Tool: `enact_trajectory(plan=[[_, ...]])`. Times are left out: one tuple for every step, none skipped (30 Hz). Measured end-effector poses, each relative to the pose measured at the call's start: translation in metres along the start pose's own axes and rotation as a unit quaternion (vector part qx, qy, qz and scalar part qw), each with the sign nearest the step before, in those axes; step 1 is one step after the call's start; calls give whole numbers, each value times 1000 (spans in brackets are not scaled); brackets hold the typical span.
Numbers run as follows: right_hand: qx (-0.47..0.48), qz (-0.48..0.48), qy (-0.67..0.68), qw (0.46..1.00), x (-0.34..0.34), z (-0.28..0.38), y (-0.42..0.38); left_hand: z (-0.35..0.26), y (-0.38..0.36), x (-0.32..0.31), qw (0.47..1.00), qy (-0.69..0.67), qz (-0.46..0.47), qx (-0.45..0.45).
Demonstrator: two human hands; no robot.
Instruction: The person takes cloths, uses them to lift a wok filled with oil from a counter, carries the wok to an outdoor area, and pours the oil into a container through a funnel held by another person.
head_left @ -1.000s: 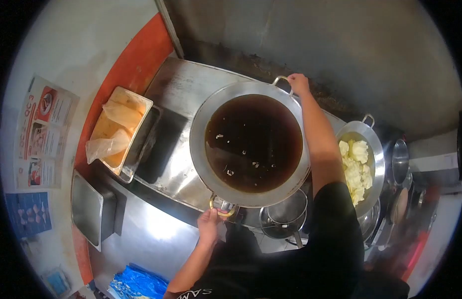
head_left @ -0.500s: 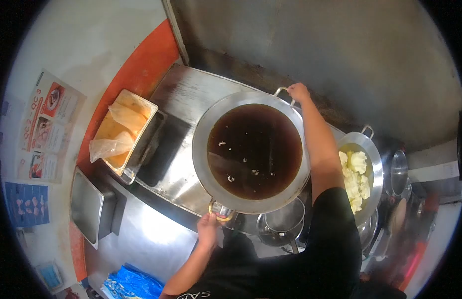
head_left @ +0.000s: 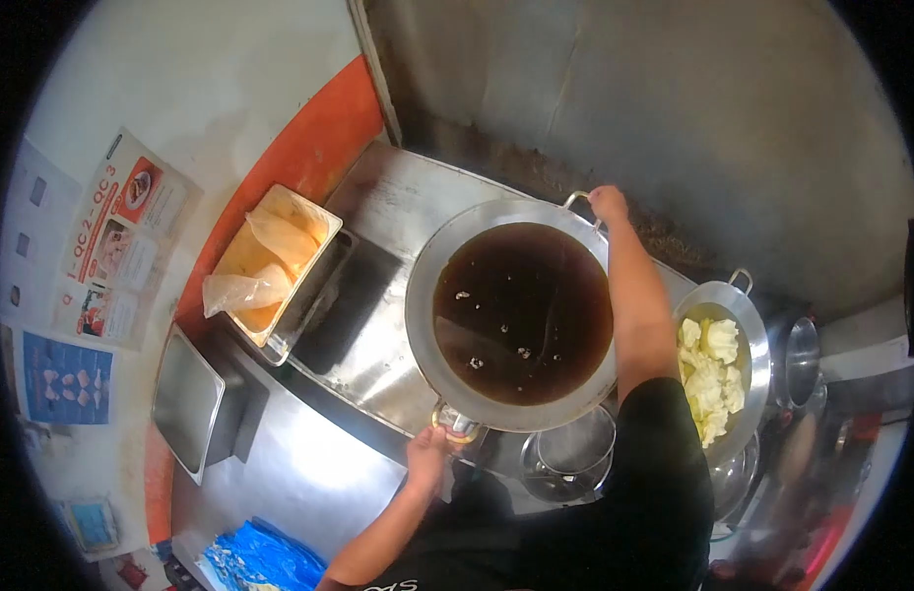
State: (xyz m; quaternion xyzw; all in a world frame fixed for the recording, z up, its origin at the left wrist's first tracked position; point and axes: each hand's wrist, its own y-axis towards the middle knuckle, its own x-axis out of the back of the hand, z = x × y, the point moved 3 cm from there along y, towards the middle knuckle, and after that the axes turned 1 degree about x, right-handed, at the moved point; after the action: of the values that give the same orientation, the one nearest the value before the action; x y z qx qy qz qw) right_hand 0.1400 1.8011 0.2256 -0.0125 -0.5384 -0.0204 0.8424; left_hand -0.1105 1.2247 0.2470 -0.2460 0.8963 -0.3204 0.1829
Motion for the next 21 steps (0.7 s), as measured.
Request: enact_trajectory(plan=[[-2, -2, 2, 1000, 0, 0, 0, 0, 0, 0, 1000, -5, 3, 5], [13, 8, 6, 1000, -1, 1, 2, -1, 1, 0, 1000, -1, 6, 3], [27, 19, 9, 999, -4, -2, 4, 0, 2, 0, 1000, -11, 5, 8], [23, 19, 8, 1000, -9, -6, 9, 3, 1, 0, 1000, -23, 2, 15], [29, 30, 33, 999, -14, -8, 17, 5, 2, 0, 1000, -20, 4, 17], [34, 40, 58, 997, -17, -12, 22, 5, 1, 1, 999, -29, 8, 13], [30, 40, 57, 997, -8, -8, 20, 6, 1, 1, 999, -38, 11, 10], [27, 93, 37, 995, -1, -3, 19, 7, 1, 1, 999, -37, 13, 13], [24, 145, 18, 989, 2, 2, 16, 6, 0, 1, 999, -38, 15, 12], [20, 143, 18, 989, 2, 3, 15, 4, 1, 0, 999, -38, 16, 10], [18, 113, 27, 993, 3, 3, 13, 5, 1, 0, 999, -34, 20, 11], [15, 82, 37, 996, 5, 3, 12, 5, 1, 2, 999, -38, 17, 8], [2, 69, 68, 995, 9, 5, 8, 4, 1, 2, 999, -41, 16, 7], [7, 58, 73, 996, 14, 8, 8, 4, 1, 2, 999, -35, 21, 10], [9, 45, 78, 996, 25, 13, 5, 2, 0, 1, 999, -38, 16, 15], [22, 9, 126, 992, 48, 26, -13, 2, -1, 0, 999, -39, 13, 21], [55, -31, 171, 983, 39, 16, -3, 3, 1, 1, 999, -36, 21, 4], [53, -26, 189, 980, 77, 33, -33, 2, 0, 0, 999, -24, 34, 12], [102, -61, 224, 967, 84, 29, -41, 0, -1, -1, 999, -18, 25, 6], [109, -32, 259, 959, 109, 33, -65, -3, -1, -3, 1000, -13, 18, -2], [120, -22, 322, 939, 132, 37, -95, -3, -3, -4, 1000, -18, 6, 5]])
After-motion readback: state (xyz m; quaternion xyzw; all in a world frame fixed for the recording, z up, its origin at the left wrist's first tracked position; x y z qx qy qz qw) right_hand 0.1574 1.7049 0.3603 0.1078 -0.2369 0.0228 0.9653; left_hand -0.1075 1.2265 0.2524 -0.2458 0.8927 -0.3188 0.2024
